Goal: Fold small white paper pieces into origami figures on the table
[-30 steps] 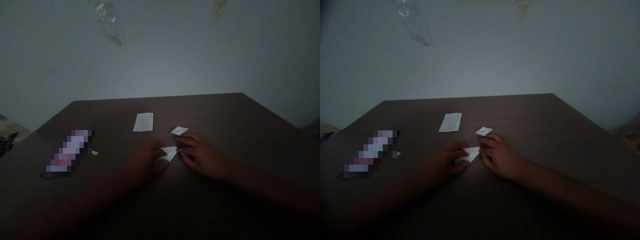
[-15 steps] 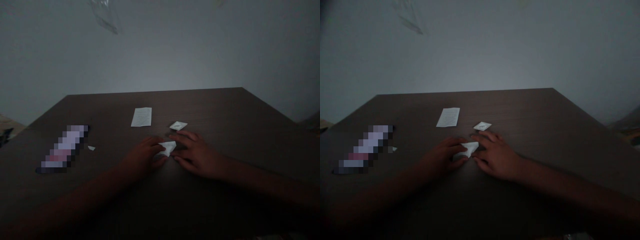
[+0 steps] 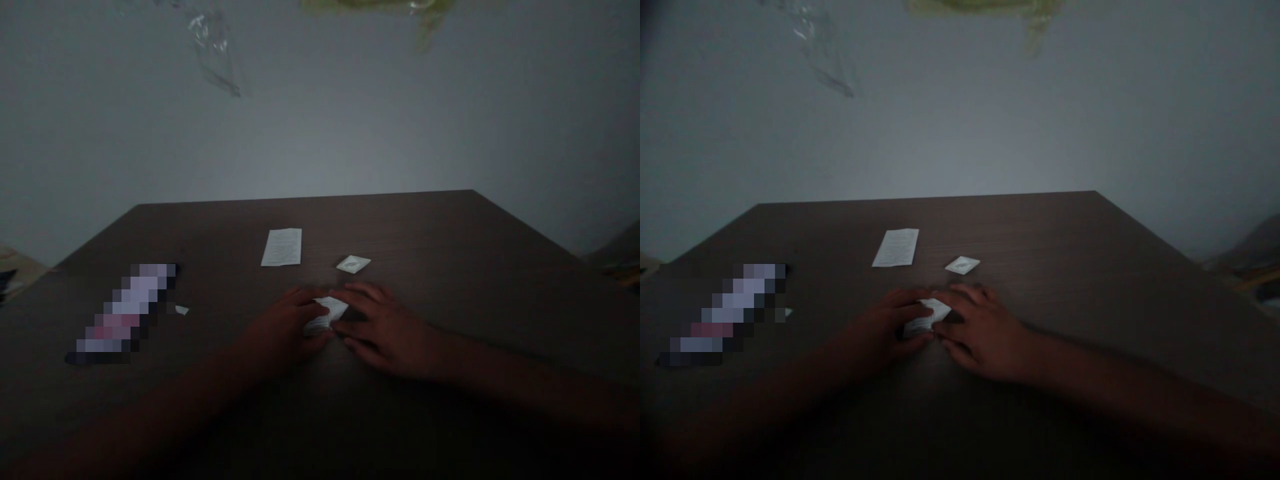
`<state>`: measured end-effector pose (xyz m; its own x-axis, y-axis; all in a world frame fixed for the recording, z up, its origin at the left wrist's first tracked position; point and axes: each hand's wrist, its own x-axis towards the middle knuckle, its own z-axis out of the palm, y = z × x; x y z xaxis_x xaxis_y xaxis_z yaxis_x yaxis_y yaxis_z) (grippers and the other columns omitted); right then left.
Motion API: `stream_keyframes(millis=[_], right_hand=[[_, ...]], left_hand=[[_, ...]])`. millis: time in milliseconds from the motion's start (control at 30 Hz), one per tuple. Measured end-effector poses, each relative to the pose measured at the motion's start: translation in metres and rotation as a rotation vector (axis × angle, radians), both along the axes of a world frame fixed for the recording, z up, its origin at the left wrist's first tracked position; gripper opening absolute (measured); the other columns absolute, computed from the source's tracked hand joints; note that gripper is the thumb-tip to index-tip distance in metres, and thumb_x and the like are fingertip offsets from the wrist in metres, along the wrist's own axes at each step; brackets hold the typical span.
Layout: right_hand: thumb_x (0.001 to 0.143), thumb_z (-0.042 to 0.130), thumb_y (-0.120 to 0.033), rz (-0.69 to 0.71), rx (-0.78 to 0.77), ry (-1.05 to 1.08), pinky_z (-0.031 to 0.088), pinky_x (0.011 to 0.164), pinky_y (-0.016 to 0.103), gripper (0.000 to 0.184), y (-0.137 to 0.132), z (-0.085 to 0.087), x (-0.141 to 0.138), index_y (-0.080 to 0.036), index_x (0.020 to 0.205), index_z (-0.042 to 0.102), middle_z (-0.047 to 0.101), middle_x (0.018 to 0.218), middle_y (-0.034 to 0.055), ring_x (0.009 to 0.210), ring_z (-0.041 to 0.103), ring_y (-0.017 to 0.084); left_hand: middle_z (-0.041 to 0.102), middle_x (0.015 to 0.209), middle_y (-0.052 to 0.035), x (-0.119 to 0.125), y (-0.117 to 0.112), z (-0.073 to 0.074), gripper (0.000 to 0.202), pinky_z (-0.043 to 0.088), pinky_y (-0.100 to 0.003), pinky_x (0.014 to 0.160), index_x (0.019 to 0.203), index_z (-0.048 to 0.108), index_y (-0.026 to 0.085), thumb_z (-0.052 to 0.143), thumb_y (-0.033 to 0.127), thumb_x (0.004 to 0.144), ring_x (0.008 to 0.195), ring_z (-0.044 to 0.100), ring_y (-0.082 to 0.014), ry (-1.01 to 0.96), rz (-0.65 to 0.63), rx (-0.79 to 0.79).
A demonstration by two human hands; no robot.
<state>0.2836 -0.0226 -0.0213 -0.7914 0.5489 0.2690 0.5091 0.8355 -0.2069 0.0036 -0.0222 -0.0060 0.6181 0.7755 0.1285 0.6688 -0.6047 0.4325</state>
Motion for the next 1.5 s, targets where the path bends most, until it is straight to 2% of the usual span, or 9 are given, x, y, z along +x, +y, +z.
stream_keyframes(millis=[167,333,533,667,767,900,1233,1367,1500], right_hand=[[0.114,0.067,-0.034,-0.159,-0.034,-0.059,0.054,0.119,0.079,0.033,0.000,0.001,0.000,-0.029,0.138,0.089,0.062,0.176,0.0151,0.160,0.054,0.051],[0.116,0.063,-0.034,-0.256,0.000,-0.097,0.054,0.117,0.080,0.035,0.006,0.004,0.004,-0.026,0.135,0.091,0.065,0.172,0.0174,0.158,0.055,0.052],[0.117,0.058,-0.033,-0.323,0.045,-0.068,0.054,0.115,0.076,0.036,0.010,0.001,0.004,-0.022,0.125,0.091,0.069,0.167,0.0193,0.153,0.059,0.050],[0.116,0.059,-0.029,-0.181,0.080,-0.001,0.055,0.120,0.070,0.035,0.011,-0.003,0.002,-0.022,0.138,0.086,0.068,0.170,0.0173,0.155,0.059,0.044],[0.115,0.064,-0.031,-0.049,0.049,-0.029,0.054,0.124,0.072,0.034,0.007,-0.002,0.000,-0.021,0.140,0.085,0.063,0.175,0.0182,0.160,0.055,0.046],[0.113,0.069,-0.032,0.033,-0.004,-0.034,0.052,0.127,0.073,0.032,-0.001,0.003,-0.003,-0.020,0.138,0.085,0.061,0.176,0.0186,0.163,0.053,0.046],[0.116,0.062,-0.026,0.194,-0.008,-0.009,0.053,0.125,0.067,0.030,-0.002,0.010,-0.002,-0.018,0.132,0.086,0.068,0.167,0.0176,0.158,0.056,0.042],[0.117,0.061,-0.027,0.165,-0.002,0.080,0.054,0.122,0.061,0.029,-0.001,0.004,-0.002,-0.016,0.129,0.086,0.074,0.153,0.0199,0.141,0.067,0.037],[0.115,0.064,-0.026,0.107,-0.019,0.107,0.056,0.116,0.057,0.023,0.003,-0.003,-0.003,-0.020,0.123,0.085,0.080,0.133,0.0157,0.128,0.071,0.033]], left_hand=[[0.075,0.161,-0.0110,-0.002,0.001,-0.001,0.023,0.059,-0.051,0.128,0.124,0.086,0.028,0.081,0.035,0.103,0.147,0.072,-0.0370,0.027,0.014,-0.019],[0.072,0.164,-0.0125,-0.005,0.003,-0.009,0.026,0.056,-0.054,0.131,0.126,0.086,0.024,0.081,0.039,0.105,0.149,0.070,-0.0380,0.014,0.011,-0.001],[0.069,0.168,-0.0157,-0.014,0.009,0.001,0.037,0.055,-0.059,0.133,0.137,0.086,0.026,0.084,0.037,0.101,0.156,0.068,-0.0380,0.000,-0.025,-0.123],[0.069,0.169,-0.0142,-0.017,0.012,0.003,0.038,0.054,-0.058,0.133,0.140,0.085,0.027,0.083,0.028,0.102,0.157,0.066,-0.0353,-0.025,-0.062,-0.131],[0.068,0.170,-0.0131,-0.017,0.012,0.001,0.038,0.054,-0.056,0.134,0.142,0.084,0.026,0.080,0.021,0.104,0.158,0.066,-0.0332,-0.021,-0.070,-0.105],[0.067,0.170,-0.0158,-0.015,0.011,0.002,0.037,0.054,-0.056,0.134,0.143,0.083,0.022,0.078,0.021,0.107,0.158,0.066,-0.0335,0.007,-0.080,-0.112],[0.064,0.175,-0.0092,-0.012,0.005,0.015,0.046,0.056,-0.053,0.130,0.147,0.082,0.029,0.074,0.016,0.104,0.156,0.067,-0.0334,0.019,-0.082,-0.179],[0.057,0.179,-0.0121,-0.017,0.011,0.013,0.048,0.049,-0.056,0.136,0.153,0.078,0.026,0.076,0.025,0.105,0.163,0.059,-0.0374,0.057,-0.132,-0.243],[0.050,0.183,-0.0160,-0.022,0.017,0.007,0.054,0.046,-0.058,0.138,0.158,0.075,0.024,0.077,0.024,0.105,0.167,0.054,-0.0391,0.059,-0.156,-0.264]])
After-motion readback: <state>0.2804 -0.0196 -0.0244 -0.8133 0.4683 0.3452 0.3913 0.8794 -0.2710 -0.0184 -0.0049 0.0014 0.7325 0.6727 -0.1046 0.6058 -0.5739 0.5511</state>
